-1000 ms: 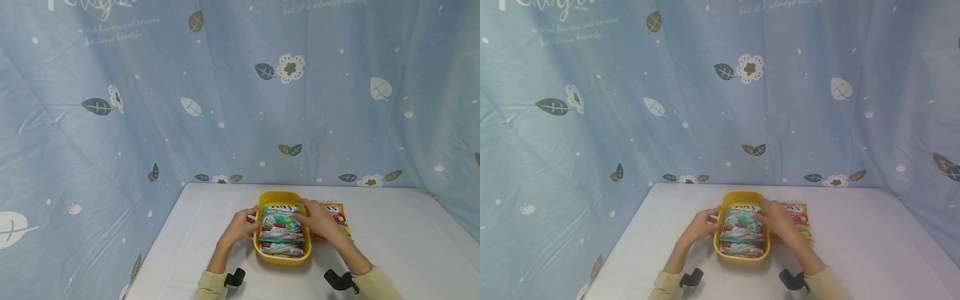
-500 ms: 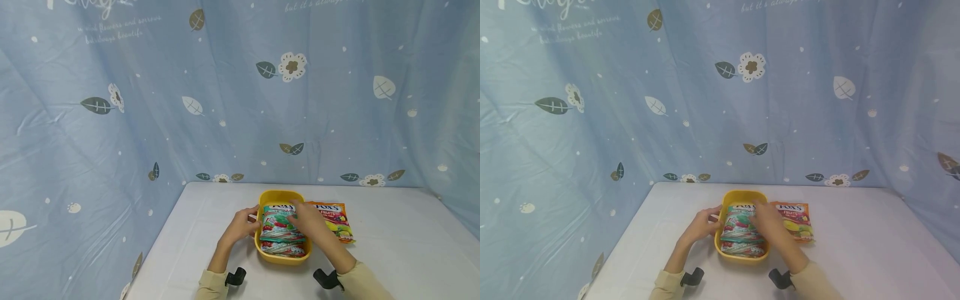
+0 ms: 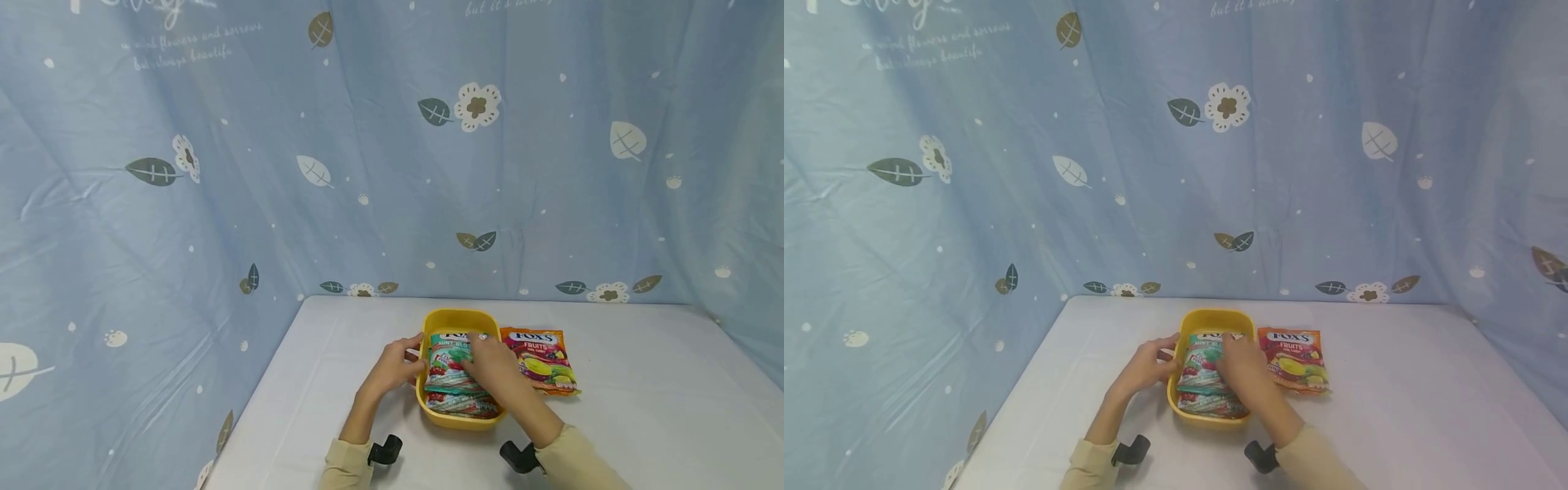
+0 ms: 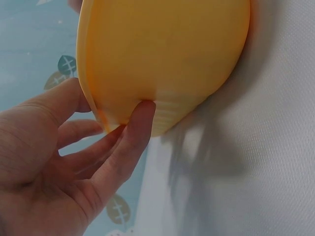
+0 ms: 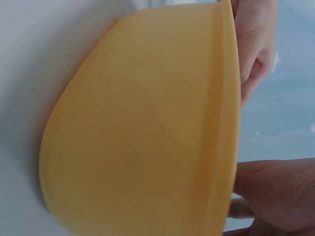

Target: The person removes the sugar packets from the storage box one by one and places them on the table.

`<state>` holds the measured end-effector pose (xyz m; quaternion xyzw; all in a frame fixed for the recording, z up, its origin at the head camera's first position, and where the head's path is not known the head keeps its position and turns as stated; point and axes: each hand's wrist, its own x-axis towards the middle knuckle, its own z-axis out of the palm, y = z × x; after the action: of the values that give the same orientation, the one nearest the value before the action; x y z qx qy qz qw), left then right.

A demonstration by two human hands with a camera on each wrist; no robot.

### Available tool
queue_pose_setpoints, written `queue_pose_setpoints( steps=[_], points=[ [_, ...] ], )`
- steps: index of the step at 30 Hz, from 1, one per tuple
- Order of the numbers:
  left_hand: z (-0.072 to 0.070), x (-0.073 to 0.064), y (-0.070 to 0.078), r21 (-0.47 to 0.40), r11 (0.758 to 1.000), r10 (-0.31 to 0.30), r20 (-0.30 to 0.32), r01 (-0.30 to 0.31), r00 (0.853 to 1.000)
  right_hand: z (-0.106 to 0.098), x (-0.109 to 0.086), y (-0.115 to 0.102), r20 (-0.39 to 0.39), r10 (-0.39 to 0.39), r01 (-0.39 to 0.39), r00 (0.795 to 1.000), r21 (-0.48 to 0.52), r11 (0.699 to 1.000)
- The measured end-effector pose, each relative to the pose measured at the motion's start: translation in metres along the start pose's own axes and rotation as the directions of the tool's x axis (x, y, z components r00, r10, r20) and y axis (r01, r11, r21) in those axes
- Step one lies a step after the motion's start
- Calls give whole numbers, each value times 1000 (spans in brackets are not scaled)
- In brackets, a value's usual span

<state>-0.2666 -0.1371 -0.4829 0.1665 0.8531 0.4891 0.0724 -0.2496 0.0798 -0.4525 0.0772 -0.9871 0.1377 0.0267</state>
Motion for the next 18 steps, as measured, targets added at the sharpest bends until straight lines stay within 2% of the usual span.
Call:
queue_pose_setpoints(
  steps=[5, 11, 18],
  points=[
    [0, 1, -1, -1, 1000, 4, 3, -4, 1000, 1, 0, -7, 51, 31, -31, 998, 0, 1000],
    [0, 1, -1, -7, 1000, 3, 6, -3, 1000, -2, -1, -12, 49, 49, -49, 998, 6, 999],
    [-1, 1, -2, 5, 1000, 9, 6, -9, 1000, -3, -1, -10, 41, 65, -69, 997, 98, 993]
  ],
)
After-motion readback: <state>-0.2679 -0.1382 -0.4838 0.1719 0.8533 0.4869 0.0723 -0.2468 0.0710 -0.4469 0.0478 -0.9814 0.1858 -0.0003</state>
